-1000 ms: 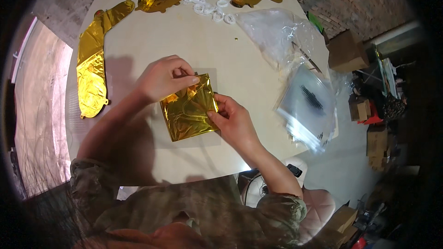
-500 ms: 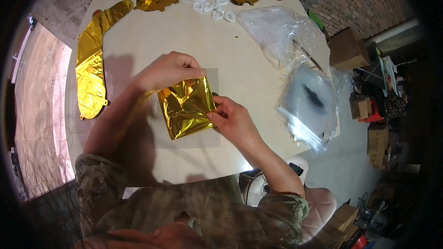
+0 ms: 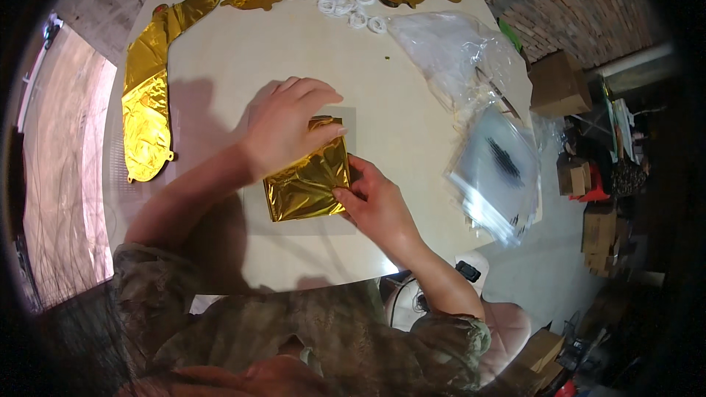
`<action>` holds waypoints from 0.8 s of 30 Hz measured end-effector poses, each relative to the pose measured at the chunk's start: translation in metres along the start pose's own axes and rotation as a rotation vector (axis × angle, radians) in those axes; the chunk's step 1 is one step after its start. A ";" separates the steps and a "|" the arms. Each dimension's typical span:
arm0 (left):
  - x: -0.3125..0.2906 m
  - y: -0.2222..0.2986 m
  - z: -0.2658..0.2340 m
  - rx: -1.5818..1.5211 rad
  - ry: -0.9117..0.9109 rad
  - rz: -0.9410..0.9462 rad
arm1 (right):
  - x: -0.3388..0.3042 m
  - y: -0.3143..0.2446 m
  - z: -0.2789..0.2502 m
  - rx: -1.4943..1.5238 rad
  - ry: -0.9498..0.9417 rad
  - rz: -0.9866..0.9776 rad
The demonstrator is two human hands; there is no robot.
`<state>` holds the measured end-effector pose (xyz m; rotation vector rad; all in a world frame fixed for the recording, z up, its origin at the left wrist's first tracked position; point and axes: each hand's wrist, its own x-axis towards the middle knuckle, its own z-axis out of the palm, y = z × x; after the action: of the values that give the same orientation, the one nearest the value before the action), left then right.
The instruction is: Folding gold-colored foil sheets into square packets on a table.
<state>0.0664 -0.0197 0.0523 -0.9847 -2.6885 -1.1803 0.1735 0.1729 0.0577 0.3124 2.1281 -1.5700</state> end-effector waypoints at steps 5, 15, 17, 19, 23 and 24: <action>-0.073 0.018 -0.002 0.264 0.056 0.226 | 0.001 -0.001 -0.001 0.085 -0.002 0.017; -0.114 0.003 0.013 0.250 -0.091 0.189 | -0.017 -0.020 -0.001 -0.628 0.129 -0.202; -0.114 0.003 0.014 0.265 -0.096 0.185 | -0.013 -0.014 -0.004 -0.825 0.257 -0.468; -0.116 0.004 0.015 0.291 -0.098 0.180 | -0.009 -0.015 -0.007 -0.963 0.230 -0.735; -0.114 0.003 0.013 0.269 -0.122 0.195 | 0.033 0.002 -0.009 -1.148 0.037 -1.019; -0.113 0.004 0.010 0.248 -0.104 0.201 | 0.040 0.009 -0.011 -1.147 0.033 -1.027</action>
<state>0.1603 -0.0711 0.0156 -1.2672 -2.6485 -0.7593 0.1407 0.1828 0.0331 -1.2739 2.9527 -0.3797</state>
